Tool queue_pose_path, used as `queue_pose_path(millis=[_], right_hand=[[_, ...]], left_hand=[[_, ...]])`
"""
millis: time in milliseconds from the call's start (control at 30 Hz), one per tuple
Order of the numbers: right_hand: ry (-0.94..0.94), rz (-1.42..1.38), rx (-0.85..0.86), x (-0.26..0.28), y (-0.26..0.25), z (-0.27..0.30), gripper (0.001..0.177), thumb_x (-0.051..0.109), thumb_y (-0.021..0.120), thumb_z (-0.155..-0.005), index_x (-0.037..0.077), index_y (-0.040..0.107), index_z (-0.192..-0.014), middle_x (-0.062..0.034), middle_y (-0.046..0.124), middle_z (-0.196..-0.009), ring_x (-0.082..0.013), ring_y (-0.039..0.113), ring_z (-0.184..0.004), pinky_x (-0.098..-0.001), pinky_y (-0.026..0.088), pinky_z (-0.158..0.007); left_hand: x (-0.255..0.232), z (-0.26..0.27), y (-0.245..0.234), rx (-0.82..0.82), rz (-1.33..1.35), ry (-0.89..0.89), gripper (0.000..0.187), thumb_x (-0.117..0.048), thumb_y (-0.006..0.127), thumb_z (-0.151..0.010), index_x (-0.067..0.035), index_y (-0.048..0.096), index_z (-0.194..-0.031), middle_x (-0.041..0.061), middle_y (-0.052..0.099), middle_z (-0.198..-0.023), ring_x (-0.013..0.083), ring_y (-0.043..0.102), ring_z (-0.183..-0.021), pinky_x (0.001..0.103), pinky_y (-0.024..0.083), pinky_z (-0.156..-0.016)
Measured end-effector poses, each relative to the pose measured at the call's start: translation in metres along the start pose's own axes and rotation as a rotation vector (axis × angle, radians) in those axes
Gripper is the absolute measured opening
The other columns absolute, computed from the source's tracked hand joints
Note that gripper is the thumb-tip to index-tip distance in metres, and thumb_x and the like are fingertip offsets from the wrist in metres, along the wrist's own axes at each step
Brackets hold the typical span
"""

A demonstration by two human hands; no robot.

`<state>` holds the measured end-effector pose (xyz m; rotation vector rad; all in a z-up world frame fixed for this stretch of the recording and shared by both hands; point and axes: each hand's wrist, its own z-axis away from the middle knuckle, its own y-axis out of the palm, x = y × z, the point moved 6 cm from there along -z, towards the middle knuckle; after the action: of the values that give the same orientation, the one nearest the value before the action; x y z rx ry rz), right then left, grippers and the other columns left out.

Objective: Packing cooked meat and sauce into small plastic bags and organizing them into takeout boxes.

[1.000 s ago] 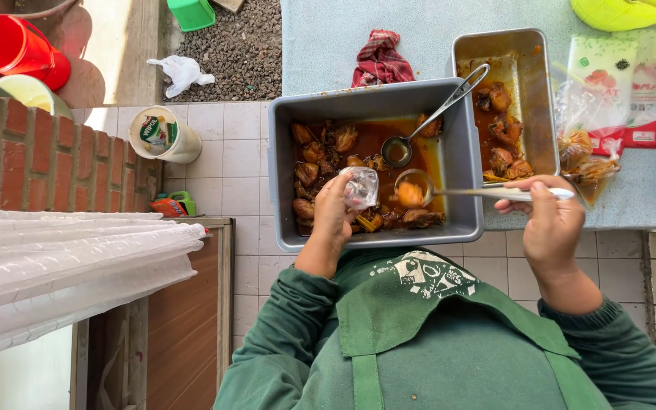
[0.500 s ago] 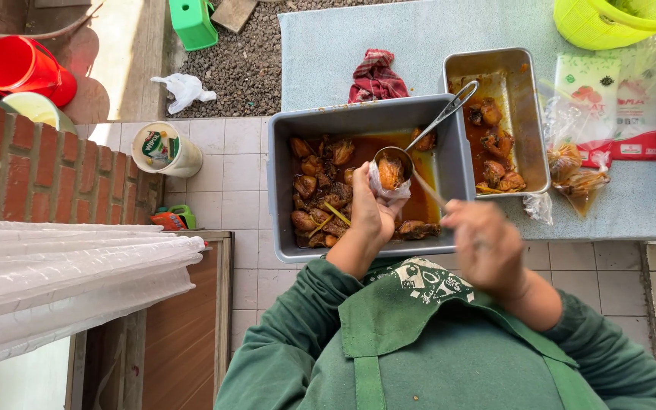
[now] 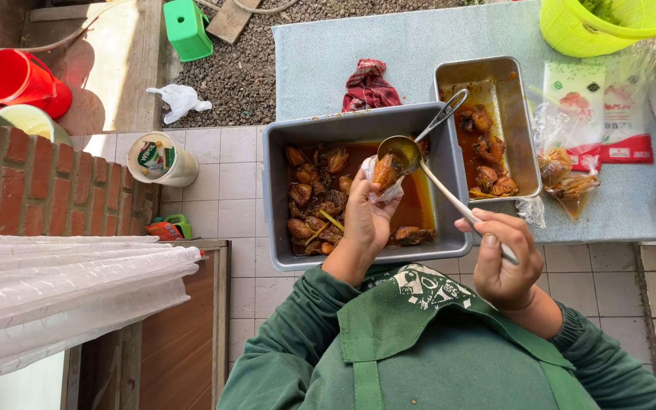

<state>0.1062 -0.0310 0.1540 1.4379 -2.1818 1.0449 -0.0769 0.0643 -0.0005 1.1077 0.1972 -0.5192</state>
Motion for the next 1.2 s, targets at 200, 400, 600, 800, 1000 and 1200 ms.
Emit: queue_pose_path(millis=[200, 400, 600, 800, 1000, 1200], right_hand=[[-0.173, 0.167, 0.09, 0.019, 0.002, 0.002, 0.012, -0.009, 0.048, -0.098, -0.009, 0.056, -0.106, -0.0247, 0.063, -0.114, -0.0349, 0.075, -0.097, -0.0396, 0.065, -0.086], [-0.368, 0.229, 0.154, 0.017, 0.005, 0.023, 0.009, -0.008, 0.049, -0.096, -0.01, 0.055, -0.103, -0.0215, 0.062, -0.112, -0.033, 0.074, -0.097, -0.0403, 0.063, -0.086], [-0.301, 0.143, 0.147, 0.015, 0.011, 0.021, 0.009, -0.006, 0.049, -0.096, -0.009, 0.057, -0.1, -0.0231, 0.065, -0.107, -0.0309, 0.074, -0.093, -0.0372, 0.066, -0.081], [0.267, -0.003, -0.092, -0.06, -0.006, 0.014, 0.013, 0.001, 0.044, -0.112, -0.006, 0.056, -0.112, -0.0187, 0.066, -0.111, -0.023, 0.073, -0.09, -0.0336, 0.065, -0.081], [0.107, 0.308, 0.253, -0.081, 0.033, 0.065, 0.013, 0.007, 0.051, -0.103, -0.001, 0.061, -0.103, -0.019, 0.071, -0.103, -0.0225, 0.071, -0.083, -0.0335, 0.061, -0.074], [0.677, -0.139, 0.037, -0.105, 0.04, 0.079, 0.021, 0.008, 0.043, -0.109, -0.002, 0.06, -0.106, -0.0161, 0.07, -0.095, -0.0183, 0.074, -0.084, -0.0307, 0.064, -0.078]], left_hand=[[0.004, 0.0, -0.001, -0.073, -0.015, -0.049, 0.054, -0.023, 0.053, -0.088, -0.019, 0.051, -0.141, 0.008, 0.057, -0.134, 0.0236, 0.06, -0.117, 0.042, 0.052, -0.097], [0.012, -0.008, -0.011, -0.144, -0.042, -0.069, 0.044, -0.04, 0.053, -0.096, -0.012, 0.057, -0.13, 0.009, 0.061, -0.128, 0.0249, 0.057, -0.116, 0.04, 0.049, -0.097], [0.009, 0.001, 0.004, -0.107, 0.029, -0.119, 0.039, -0.039, 0.05, -0.098, -0.009, 0.059, -0.122, 0.011, 0.064, -0.12, 0.0255, 0.063, -0.111, 0.043, 0.053, -0.098], [-0.008, -0.009, -0.025, -0.109, 0.02, -0.06, 0.032, -0.034, 0.049, -0.097, -0.008, 0.061, -0.111, 0.012, 0.068, -0.113, 0.0241, 0.066, -0.103, 0.042, 0.055, -0.09], [-0.02, -0.017, -0.071, -0.057, 0.057, 0.044, 0.035, -0.034, 0.05, -0.105, -0.005, 0.065, -0.116, 0.008, 0.071, -0.113, 0.0171, 0.066, -0.098, 0.027, 0.047, -0.077], [-0.042, 0.012, -0.036, -0.094, -0.004, 0.067, 0.046, -0.042, 0.044, -0.099, -0.007, 0.061, -0.123, 0.008, 0.07, -0.117, 0.0199, 0.068, -0.101, 0.034, 0.056, -0.085]])
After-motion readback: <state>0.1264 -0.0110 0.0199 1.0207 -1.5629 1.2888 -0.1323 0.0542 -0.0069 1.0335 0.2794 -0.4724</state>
